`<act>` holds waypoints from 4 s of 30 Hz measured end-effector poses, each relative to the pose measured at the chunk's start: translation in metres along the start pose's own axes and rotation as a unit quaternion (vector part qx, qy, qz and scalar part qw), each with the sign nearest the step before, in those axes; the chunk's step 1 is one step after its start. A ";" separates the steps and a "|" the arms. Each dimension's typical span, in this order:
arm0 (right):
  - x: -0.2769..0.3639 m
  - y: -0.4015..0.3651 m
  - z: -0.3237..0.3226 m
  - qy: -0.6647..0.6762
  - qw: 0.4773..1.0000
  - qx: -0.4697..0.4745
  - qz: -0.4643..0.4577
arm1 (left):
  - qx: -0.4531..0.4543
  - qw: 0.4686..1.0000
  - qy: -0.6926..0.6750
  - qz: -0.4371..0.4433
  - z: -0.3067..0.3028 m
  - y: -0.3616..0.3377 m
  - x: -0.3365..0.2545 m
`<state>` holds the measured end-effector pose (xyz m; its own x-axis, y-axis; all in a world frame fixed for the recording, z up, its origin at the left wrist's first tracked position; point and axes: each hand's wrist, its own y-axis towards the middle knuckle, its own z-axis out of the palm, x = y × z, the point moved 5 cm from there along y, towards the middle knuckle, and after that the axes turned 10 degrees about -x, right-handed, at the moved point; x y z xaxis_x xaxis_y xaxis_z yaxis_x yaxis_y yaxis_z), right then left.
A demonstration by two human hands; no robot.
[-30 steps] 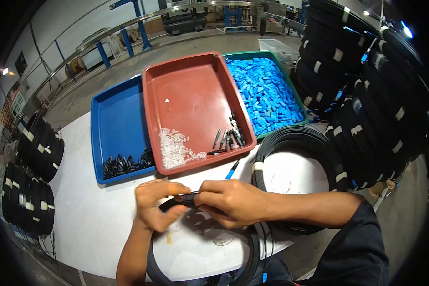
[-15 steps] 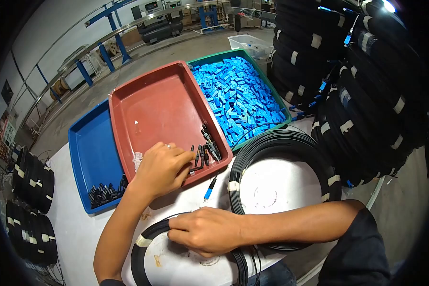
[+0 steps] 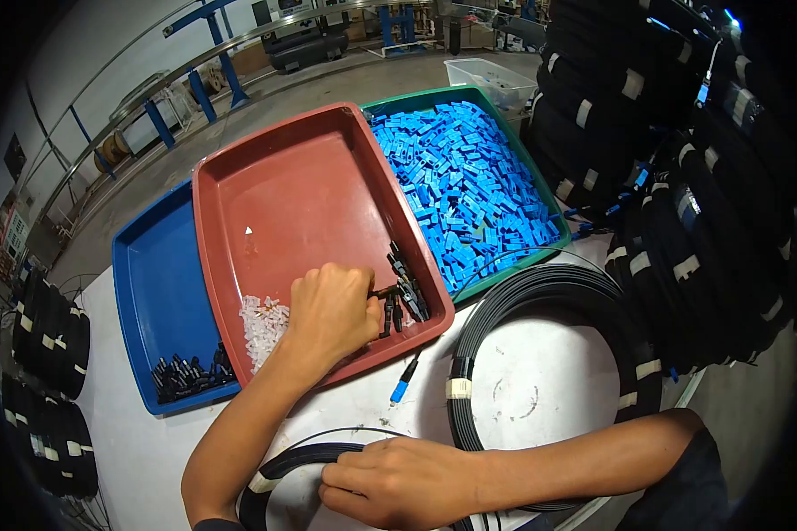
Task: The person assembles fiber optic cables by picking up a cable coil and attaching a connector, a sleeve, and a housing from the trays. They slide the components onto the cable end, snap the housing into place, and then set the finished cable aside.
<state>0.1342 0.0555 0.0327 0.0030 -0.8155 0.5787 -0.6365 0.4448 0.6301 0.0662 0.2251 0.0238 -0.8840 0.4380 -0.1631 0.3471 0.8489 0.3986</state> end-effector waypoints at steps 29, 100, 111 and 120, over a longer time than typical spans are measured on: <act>-0.003 0.014 -0.031 -0.045 0.994 -0.097 0.034 | -0.130 0.678 -0.674 -0.262 -0.076 -0.157 0.021; 0.001 0.017 -0.037 -0.001 0.995 -0.024 0.094 | -0.190 0.878 -0.438 -0.040 -0.103 -0.165 0.007; 0.001 0.015 -0.030 -0.023 0.996 0.023 0.082 | -0.170 0.868 -0.460 -0.072 -0.096 -0.169 0.010; -0.005 0.013 -0.049 -0.003 0.972 -0.187 0.145 | -0.253 0.868 -0.428 -0.007 -0.099 -0.168 0.010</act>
<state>0.1633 0.0835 0.0634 -0.1391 -0.6372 0.7581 -0.2853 0.7588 0.5855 -0.0319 0.0575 0.0451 -0.2563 0.6722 -0.6946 -0.0350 0.7116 0.7017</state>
